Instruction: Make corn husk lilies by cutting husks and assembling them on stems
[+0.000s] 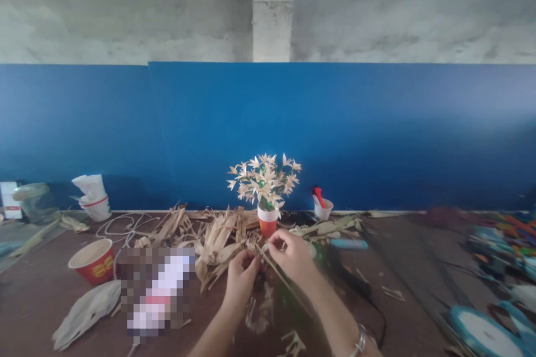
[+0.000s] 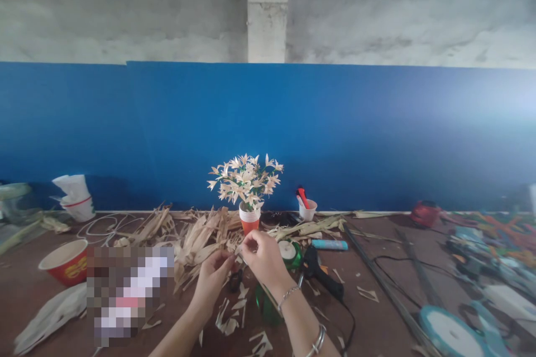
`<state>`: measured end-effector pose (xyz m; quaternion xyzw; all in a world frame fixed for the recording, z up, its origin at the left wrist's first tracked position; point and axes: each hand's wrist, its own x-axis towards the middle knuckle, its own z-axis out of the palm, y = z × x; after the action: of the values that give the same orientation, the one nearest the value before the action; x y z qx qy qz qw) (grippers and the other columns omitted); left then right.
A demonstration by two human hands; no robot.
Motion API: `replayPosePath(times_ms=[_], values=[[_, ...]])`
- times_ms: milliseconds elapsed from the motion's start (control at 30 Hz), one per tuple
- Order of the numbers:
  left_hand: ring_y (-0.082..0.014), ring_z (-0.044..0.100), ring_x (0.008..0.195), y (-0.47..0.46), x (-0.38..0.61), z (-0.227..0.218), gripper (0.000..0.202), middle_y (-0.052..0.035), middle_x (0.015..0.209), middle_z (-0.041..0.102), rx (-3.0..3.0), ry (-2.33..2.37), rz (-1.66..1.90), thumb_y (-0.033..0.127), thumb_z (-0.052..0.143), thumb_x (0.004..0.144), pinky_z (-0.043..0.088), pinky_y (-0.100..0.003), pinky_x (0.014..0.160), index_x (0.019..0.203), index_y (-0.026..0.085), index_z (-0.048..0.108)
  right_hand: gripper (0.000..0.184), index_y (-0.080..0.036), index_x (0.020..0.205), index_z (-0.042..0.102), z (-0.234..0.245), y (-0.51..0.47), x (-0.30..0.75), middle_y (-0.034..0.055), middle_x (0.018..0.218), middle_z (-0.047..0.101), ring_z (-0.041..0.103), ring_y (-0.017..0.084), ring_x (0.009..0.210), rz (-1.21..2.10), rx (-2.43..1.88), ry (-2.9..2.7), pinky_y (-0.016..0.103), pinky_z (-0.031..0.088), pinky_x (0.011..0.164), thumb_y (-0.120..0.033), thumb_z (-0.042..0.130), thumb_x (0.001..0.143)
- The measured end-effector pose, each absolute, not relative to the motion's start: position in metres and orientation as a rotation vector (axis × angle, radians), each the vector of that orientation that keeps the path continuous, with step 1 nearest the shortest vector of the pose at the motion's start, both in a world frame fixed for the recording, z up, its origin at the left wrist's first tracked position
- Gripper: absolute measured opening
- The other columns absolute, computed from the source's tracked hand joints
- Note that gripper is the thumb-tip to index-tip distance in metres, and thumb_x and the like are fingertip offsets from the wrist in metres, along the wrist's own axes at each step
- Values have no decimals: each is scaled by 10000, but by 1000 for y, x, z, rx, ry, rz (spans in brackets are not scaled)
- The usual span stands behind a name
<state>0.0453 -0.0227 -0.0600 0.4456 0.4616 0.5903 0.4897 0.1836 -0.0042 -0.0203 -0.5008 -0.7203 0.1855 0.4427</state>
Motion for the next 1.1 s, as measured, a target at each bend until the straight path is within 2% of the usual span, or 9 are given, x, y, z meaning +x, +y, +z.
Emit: replayPosePath(times_ms=[600, 700, 833, 900, 1033, 1100], values=[[-131, 510, 494, -21, 46, -63, 246, -16, 489, 598, 1104, 1097, 1429, 363, 765, 592, 364, -220, 501, 567, 140, 664, 98, -206, 666, 596, -22, -3, 183, 13, 674, 631, 572, 162, 657, 308, -1244, -1848, 261, 417, 636, -139, 541, 711], [-117, 502, 490, -21, 46, -64, 262, -4, 495, 592, 1032, 1054, 1424, 384, 771, 592, 368, -210, 502, 586, 144, 667, 103, -210, 750, 647, -20, -3, 184, 35, 750, 674, 600, 181, 704, 419, -1182, -1818, 278, 442, 667, -210, 546, 769], [-106, 516, 500, -20, 45, -68, 311, 9, 531, 598, 864, 1002, 1380, 431, 787, 572, 380, -200, 515, 647, 151, 675, 257, -204, 949, 660, -21, 1, 188, 56, 812, 692, 631, 201, 718, 625, -1177, -1602, 295, 468, 661, -369, 500, 836], [-112, 540, 534, -18, 43, -70, 327, 6, 557, 614, 814, 957, 1379, 431, 800, 556, 398, -202, 545, 665, 150, 673, 260, -192, 933, 666, -22, 3, 189, 54, 810, 690, 632, 202, 731, 751, -1192, -1536, 297, 471, 673, -372, 519, 818], [-108, 549, 567, -17, 43, -74, 296, 6, 593, 630, 802, 849, 1402, 399, 794, 592, 414, -202, 579, 688, 147, 671, 209, -182, 871, 673, -28, 3, 185, 16, 760, 658, 593, 171, 713, 1059, -1186, -1589, 274, 462, 665, -288, 649, 693], [-117, 568, 596, -16, 44, -76, 289, -1, 629, 647, 791, 805, 1416, 381, 800, 592, 430, -215, 608, 704, 147, 672, 196, -174, 826, 655, -32, 2, 180, 3, 718, 631, 571, 156, 684, 1111, -1164, -1587, 263, 454, 644, -276, 678, 661]])
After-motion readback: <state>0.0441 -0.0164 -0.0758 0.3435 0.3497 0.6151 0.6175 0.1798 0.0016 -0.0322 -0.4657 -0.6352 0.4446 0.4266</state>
